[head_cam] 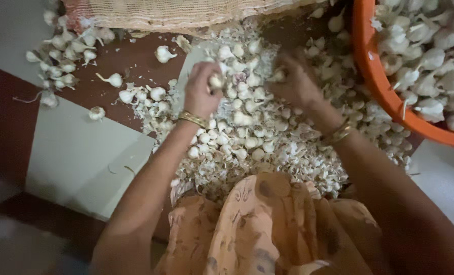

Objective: The person sorts garlic cloves from a burlap sack onto a tiled floor, separating them from debris and placing them into an orange basin. The person uses both hands to pick up and transfer the cloves repeatedly.

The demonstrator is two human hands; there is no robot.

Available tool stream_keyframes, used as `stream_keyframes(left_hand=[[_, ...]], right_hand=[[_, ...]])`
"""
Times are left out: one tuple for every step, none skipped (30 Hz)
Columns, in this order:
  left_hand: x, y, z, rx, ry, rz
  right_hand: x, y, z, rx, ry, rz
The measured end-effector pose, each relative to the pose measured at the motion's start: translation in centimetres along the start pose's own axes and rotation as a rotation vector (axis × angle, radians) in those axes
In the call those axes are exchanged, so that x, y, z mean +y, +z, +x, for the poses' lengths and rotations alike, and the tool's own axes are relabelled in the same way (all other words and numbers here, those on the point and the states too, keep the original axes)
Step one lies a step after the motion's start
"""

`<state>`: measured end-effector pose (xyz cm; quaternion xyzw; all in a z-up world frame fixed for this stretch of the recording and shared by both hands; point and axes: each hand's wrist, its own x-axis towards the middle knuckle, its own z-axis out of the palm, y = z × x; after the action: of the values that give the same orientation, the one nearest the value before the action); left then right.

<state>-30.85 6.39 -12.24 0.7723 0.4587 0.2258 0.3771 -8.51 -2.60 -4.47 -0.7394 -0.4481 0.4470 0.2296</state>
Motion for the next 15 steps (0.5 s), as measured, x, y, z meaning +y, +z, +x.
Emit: stream_keyframes(left_hand=[[-0.3, -0.7, 0.4, 0.038, 0.085, 0.012], [-0.1, -1.4, 1.0, 0.082, 0.171, 0.027], [0.5, -1.6, 1.8, 0.037, 0.003, 0.050], [1.4, -1.4, 2.7, -0.011, -0.164, 0.073], [2.3, -1.0, 3.6, -0.063, -0.331, 0.096], [3.1, -0.6, 4.3, -0.010, -0.166, 0.253], [3.8, -0.1, 4.9, 0.040, 0.001, 0.409], [4.3, 0.3, 5.1, 0.083, 0.171, 0.564], [5.0, 1.0, 4.8, 0.001, 0.172, 0.602], [5.6, 1.7, 4.1, -0.080, 0.173, 0.640], [6.0, 1.9, 3.3, -0.161, 0.175, 0.677], [6.2, 1.8, 2.7, -0.233, 0.166, 0.677], [6.3, 1.7, 2.1, -0.306, 0.156, 0.676], [6.5, 1.6, 1.7, -0.376, 0.147, 0.675], [6.5, 1.3, 1.5, -0.421, 0.115, 0.692]], right_hand=[[-0.3, -1.1, -0.2, 0.000, 0.101, 0.047], [-0.9, -2.0, -0.3, 0.000, 0.196, 0.094], [-1.5, -2.4, -0.4, 0.036, 0.197, 0.133], [-2.0, -2.7, -0.3, 0.072, 0.198, 0.172], [-2.2, -2.9, -0.1, 0.108, 0.198, 0.211], [-2.3, -2.7, 0.3, 0.136, 0.198, 0.243], [-2.1, -2.2, 1.0, 0.164, 0.199, 0.276], [-1.5, -1.9, 1.8, 0.193, 0.202, 0.310], [-0.8, -1.5, 2.9, 0.268, -0.024, 0.141], [-0.1, -0.9, 4.2, 0.336, -0.253, -0.031], [0.6, -0.3, 5.0, 0.399, -0.482, -0.204], [1.4, 0.2, 5.4, 0.354, -0.543, -0.256], [1.8, 0.7, 5.6, 0.308, -0.605, -0.308], [1.9, 1.1, 5.8, 0.262, -0.667, -0.361], [1.9, 1.3, 5.7, 0.167, -0.521, -0.320]])
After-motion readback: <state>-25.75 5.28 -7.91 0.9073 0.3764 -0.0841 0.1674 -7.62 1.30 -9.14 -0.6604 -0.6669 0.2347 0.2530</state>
